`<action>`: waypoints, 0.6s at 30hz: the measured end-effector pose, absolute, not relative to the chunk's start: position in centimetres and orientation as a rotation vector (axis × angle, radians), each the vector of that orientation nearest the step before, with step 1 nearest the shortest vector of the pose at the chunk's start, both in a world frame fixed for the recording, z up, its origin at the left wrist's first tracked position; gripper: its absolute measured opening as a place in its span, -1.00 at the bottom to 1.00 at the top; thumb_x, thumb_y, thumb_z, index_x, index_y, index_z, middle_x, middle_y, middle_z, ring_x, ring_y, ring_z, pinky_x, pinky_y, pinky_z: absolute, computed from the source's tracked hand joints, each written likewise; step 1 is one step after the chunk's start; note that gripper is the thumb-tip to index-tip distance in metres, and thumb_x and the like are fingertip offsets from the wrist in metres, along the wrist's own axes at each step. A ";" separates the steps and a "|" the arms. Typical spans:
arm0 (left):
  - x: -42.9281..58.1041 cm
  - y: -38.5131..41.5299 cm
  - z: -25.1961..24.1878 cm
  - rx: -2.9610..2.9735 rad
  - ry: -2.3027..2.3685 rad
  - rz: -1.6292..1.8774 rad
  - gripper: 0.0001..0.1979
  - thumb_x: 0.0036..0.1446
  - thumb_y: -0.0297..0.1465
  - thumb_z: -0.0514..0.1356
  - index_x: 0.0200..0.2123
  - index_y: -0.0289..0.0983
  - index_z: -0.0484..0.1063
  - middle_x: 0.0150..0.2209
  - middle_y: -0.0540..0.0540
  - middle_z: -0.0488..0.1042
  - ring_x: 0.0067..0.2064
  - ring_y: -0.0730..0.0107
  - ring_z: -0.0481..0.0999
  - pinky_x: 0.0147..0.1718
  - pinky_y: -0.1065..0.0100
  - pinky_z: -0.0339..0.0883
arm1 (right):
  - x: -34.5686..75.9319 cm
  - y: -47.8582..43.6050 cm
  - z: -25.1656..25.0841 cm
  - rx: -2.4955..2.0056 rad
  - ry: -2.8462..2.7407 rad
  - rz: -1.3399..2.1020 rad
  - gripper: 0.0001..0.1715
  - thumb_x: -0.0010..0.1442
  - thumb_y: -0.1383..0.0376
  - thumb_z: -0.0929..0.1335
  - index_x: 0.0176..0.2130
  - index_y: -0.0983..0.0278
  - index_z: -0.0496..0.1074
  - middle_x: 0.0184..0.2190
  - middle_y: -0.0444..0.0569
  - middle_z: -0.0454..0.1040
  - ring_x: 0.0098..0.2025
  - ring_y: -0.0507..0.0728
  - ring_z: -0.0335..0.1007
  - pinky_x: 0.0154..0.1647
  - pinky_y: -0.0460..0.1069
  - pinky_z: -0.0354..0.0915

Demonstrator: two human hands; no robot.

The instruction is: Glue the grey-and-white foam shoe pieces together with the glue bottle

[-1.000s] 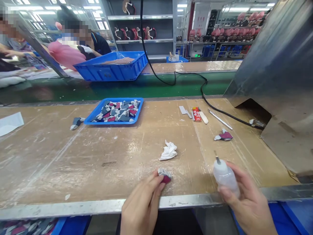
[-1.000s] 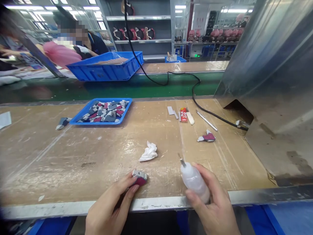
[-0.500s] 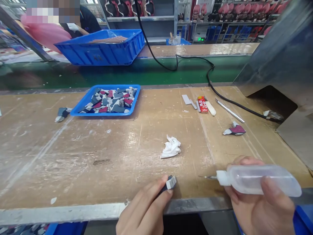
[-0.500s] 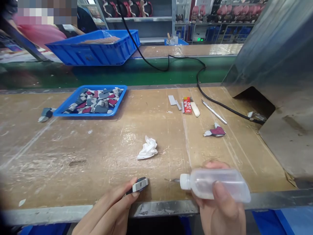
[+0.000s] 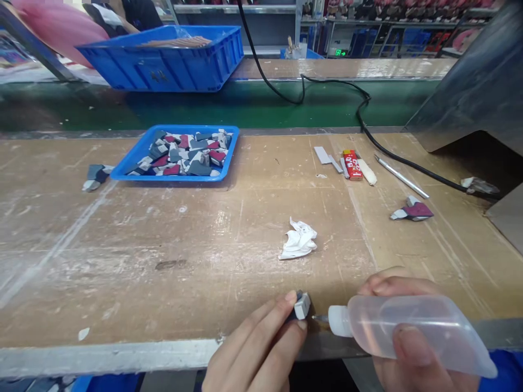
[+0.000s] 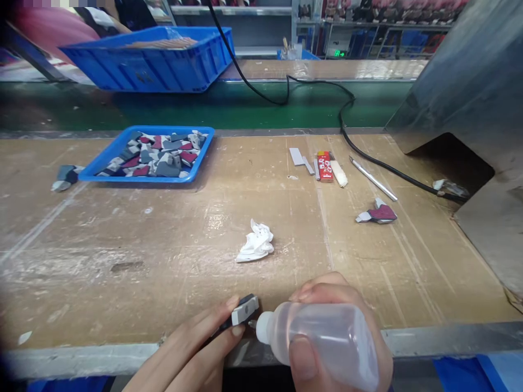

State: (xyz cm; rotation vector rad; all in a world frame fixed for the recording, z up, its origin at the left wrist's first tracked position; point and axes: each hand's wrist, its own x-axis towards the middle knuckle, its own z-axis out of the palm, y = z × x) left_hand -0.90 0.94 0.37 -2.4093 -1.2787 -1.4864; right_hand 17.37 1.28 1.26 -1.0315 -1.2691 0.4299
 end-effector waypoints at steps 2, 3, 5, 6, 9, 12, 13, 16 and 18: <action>-0.8 1.0 0.3 -2.406 -1.269 -1.518 -0.74 0.22 -0.68 0.17 -0.26 -0.32 0.63 -0.06 -0.15 0.65 -0.07 0.25 0.67 -0.15 0.38 0.63 | 17.3 1.3 1.2 -1.057 -1.280 0.428 -0.82 0.26 0.22 0.41 -0.14 0.22 0.49 -0.36 0.03 0.43 -0.32 0.18 0.43 -0.51 0.01 0.42; -0.7 1.0 0.3 -2.410 -1.266 -1.527 -0.74 0.22 -0.68 0.16 -0.26 -0.32 0.63 -0.06 -0.15 0.65 -0.06 0.25 0.66 -0.14 0.38 0.63 | 17.3 1.3 1.2 -1.066 -1.285 0.425 -0.81 0.24 0.22 0.43 -0.14 0.23 0.49 -0.36 0.02 0.43 -0.31 0.18 0.43 -0.49 0.00 0.43; -0.8 1.0 0.2 -2.423 -1.263 -1.531 -0.72 0.21 -0.70 0.15 -0.25 -0.33 0.63 -0.05 -0.15 0.64 -0.04 0.28 0.65 -0.12 0.40 0.61 | 17.2 1.2 1.1 -1.079 -1.273 0.419 -0.81 0.21 0.23 0.45 -0.16 0.23 0.49 -0.35 0.02 0.43 -0.31 0.16 0.43 -0.49 -0.02 0.43; -0.8 1.0 0.2 -2.426 -1.263 -1.531 -0.72 0.21 -0.71 0.15 -0.25 -0.32 0.63 -0.04 -0.15 0.63 -0.02 0.29 0.64 -0.11 0.40 0.61 | 17.2 1.2 1.0 -1.076 -1.263 0.415 -0.81 0.20 0.24 0.45 -0.16 0.23 0.49 -0.35 0.02 0.43 -0.31 0.16 0.43 -0.49 -0.03 0.43; -0.9 1.0 0.3 -2.437 -1.262 -1.545 -0.71 0.20 -0.73 0.15 -0.22 -0.34 0.61 -0.01 -0.14 0.61 0.01 0.32 0.62 -0.07 0.41 0.58 | 17.3 1.2 0.7 -1.056 -1.253 0.411 -0.79 0.17 0.27 0.46 -0.16 0.25 0.51 -0.35 0.04 0.44 -0.31 0.17 0.45 -0.48 -0.02 0.46; -0.7 0.8 0.5 -2.465 -1.275 -1.568 -0.70 0.18 -0.76 0.16 -0.19 -0.35 0.60 -0.01 -0.13 0.61 0.02 0.33 0.61 -0.05 0.39 0.57 | 17.5 1.1 0.5 -1.057 -1.248 0.430 -0.78 0.14 0.30 0.47 -0.16 0.25 0.52 -0.35 0.07 0.45 -0.32 0.20 0.48 -0.50 0.01 0.48; -0.6 0.8 0.6 -2.467 -1.302 -1.579 -0.69 0.17 -0.76 0.17 -0.19 -0.34 0.60 -0.01 -0.12 0.61 0.01 0.33 0.61 -0.05 0.38 0.57 | 17.6 1.1 0.5 -1.062 -1.243 0.442 -0.78 0.14 0.30 0.47 -0.16 0.25 0.52 -0.35 0.08 0.46 -0.34 0.21 0.48 -0.52 0.02 0.48; 0.0 0.5 0.5 -2.394 -1.415 -1.659 -0.70 0.16 -0.76 0.19 -0.21 -0.31 0.61 -0.03 -0.08 0.62 -0.03 0.32 0.62 -0.06 0.35 0.56 | 17.8 0.9 0.4 -1.068 -1.222 0.480 -0.77 0.14 0.31 0.47 -0.15 0.25 0.53 -0.36 0.09 0.47 -0.40 0.23 0.50 -0.60 0.04 0.47; 0.4 0.4 0.5 -2.333 -1.453 -1.700 -0.73 0.17 -0.73 0.22 -0.25 -0.30 0.61 -0.05 -0.06 0.63 -0.06 0.32 0.64 -0.08 0.35 0.57 | 17.7 0.7 0.4 -1.079 -1.206 0.498 -0.79 0.16 0.31 0.46 -0.15 0.25 0.53 -0.37 0.09 0.47 -0.43 0.23 0.50 -0.64 0.05 0.45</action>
